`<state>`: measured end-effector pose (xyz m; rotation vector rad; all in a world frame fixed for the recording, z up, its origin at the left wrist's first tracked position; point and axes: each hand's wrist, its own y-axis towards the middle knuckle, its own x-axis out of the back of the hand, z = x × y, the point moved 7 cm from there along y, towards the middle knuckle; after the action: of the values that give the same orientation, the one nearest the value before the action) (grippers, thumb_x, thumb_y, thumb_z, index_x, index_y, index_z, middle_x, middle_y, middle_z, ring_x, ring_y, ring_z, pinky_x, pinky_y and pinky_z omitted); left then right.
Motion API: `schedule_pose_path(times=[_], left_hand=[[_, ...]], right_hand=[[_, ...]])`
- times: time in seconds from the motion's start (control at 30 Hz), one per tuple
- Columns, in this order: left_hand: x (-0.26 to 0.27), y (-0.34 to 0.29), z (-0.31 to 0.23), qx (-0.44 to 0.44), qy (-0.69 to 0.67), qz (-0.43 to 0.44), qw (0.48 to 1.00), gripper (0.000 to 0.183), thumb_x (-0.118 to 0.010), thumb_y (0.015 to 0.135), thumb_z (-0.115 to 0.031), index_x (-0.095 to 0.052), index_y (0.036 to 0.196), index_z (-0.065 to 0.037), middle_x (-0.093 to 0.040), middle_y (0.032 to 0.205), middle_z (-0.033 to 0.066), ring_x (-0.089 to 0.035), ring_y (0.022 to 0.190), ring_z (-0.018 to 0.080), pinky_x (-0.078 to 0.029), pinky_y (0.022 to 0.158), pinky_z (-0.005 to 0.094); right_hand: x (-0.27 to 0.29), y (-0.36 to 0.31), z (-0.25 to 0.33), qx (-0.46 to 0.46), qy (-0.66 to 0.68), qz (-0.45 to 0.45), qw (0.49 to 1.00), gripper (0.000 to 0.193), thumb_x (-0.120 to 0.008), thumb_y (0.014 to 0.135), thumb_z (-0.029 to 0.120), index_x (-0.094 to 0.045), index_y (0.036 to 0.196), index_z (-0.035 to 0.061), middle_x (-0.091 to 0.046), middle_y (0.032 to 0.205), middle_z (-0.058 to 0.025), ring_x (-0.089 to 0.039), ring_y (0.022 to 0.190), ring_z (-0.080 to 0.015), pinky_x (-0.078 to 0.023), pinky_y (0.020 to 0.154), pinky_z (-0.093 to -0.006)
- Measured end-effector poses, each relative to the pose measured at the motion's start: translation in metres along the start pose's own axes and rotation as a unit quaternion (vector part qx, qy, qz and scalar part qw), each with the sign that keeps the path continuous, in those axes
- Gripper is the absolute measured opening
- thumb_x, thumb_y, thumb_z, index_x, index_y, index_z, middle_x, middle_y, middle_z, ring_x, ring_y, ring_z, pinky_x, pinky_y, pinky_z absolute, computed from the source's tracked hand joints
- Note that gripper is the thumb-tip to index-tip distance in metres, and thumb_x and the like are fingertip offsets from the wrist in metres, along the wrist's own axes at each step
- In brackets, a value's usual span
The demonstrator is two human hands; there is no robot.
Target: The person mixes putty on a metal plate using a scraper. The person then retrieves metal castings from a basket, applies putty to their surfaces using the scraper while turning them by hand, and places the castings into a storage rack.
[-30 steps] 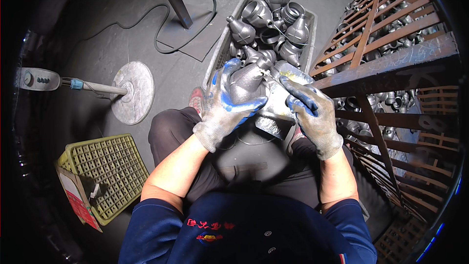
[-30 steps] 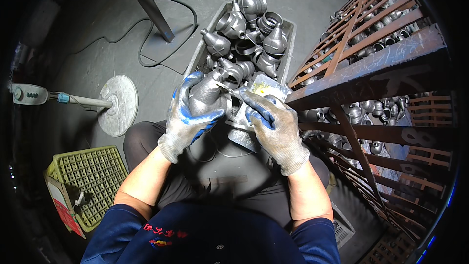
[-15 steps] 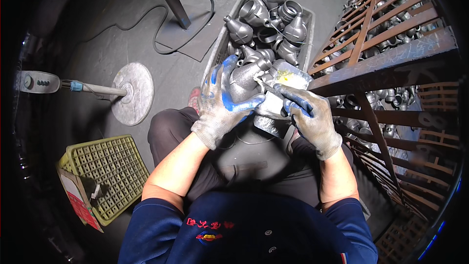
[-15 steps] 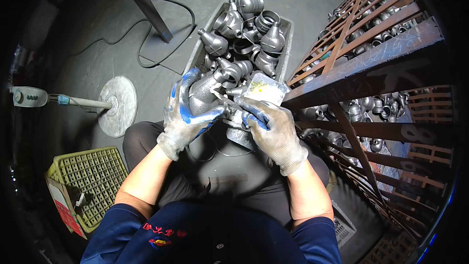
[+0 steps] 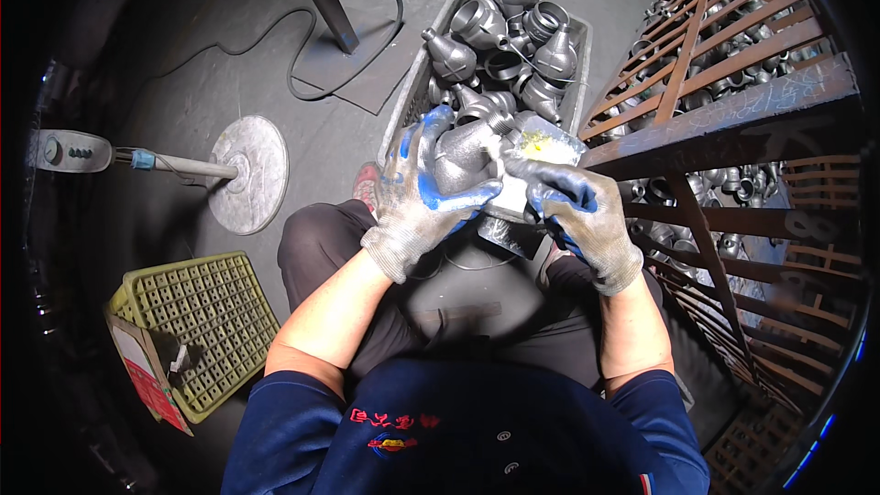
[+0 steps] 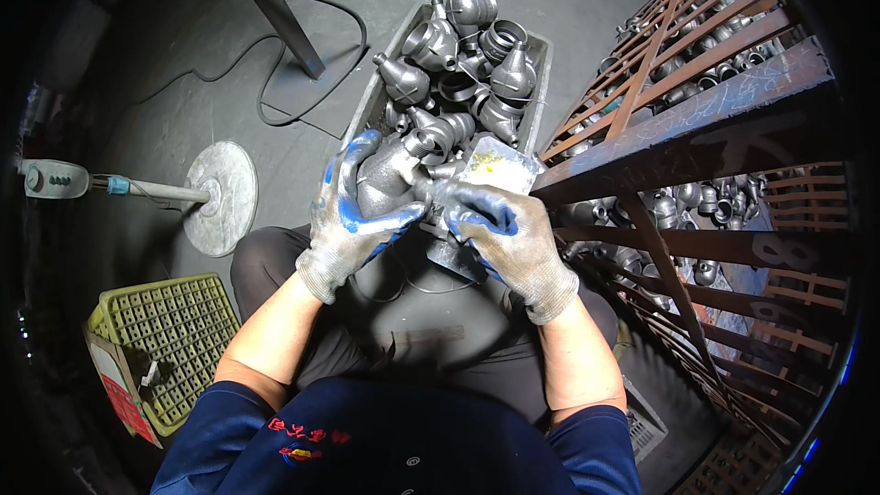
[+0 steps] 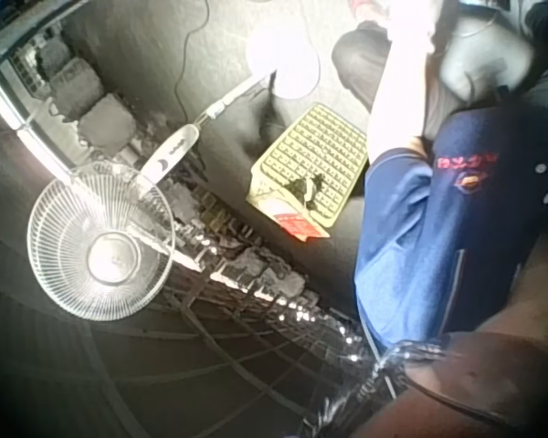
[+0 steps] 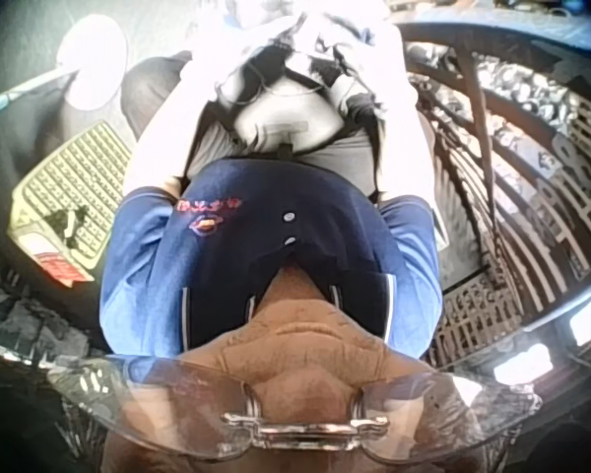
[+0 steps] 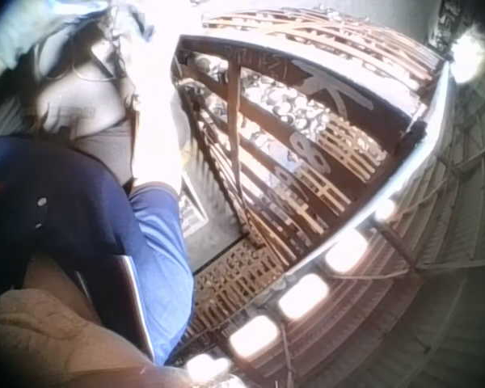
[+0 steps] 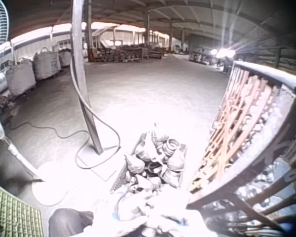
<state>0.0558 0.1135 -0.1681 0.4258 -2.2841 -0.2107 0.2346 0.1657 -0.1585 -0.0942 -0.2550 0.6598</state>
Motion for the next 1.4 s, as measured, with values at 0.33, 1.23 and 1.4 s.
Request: schedule_pose_path(times=[0.33,1.23,1.4], left_hand=[[-0.018,-0.008,-0.021,-0.080,-0.026,0.019,0.996,0.079,-0.079,0.064,-0.037,-0.044,0.124,0.000,-0.052,0.114,0.0189,-0.053,0.105,0.0342,-0.044,0.091,0.0422],[-0.044,-0.019,-0.005,0.251,-0.537,0.193,0.782,0.067,-0.077,0.070,-0.015,-0.044,0.126,-0.003,-0.053,0.115,0.0069,-0.055,0.100,0.0143,-0.048,0.079,0.0252],[-0.031,-0.014,-0.024,0.247,-0.610,0.255,0.708,0.052,-0.066,0.081,-0.010,-0.044,0.127,-0.001,-0.056,0.113,0.0059,-0.054,0.102,0.0128,-0.045,0.089,0.0271]], right_hand=[[-0.012,0.035,0.006,0.011,0.093,-0.123,0.988,0.051,-0.076,0.071,0.010,-0.056,0.117,0.0001,-0.058,0.085,-0.0007,-0.052,0.076,-0.0071,-0.046,0.067,-0.0235],[-0.009,0.036,-0.012,-0.014,0.247,0.006,0.969,0.021,-0.070,0.075,0.005,-0.063,0.095,0.0008,-0.060,0.082,0.0007,-0.054,0.074,-0.0061,-0.045,0.067,-0.0212],[-0.001,0.030,-0.006,-0.047,0.264,-0.012,0.963,0.028,-0.060,0.081,-0.001,-0.058,0.109,-0.0009,-0.061,0.079,0.0019,-0.053,0.059,-0.0006,-0.042,0.052,-0.0133]])
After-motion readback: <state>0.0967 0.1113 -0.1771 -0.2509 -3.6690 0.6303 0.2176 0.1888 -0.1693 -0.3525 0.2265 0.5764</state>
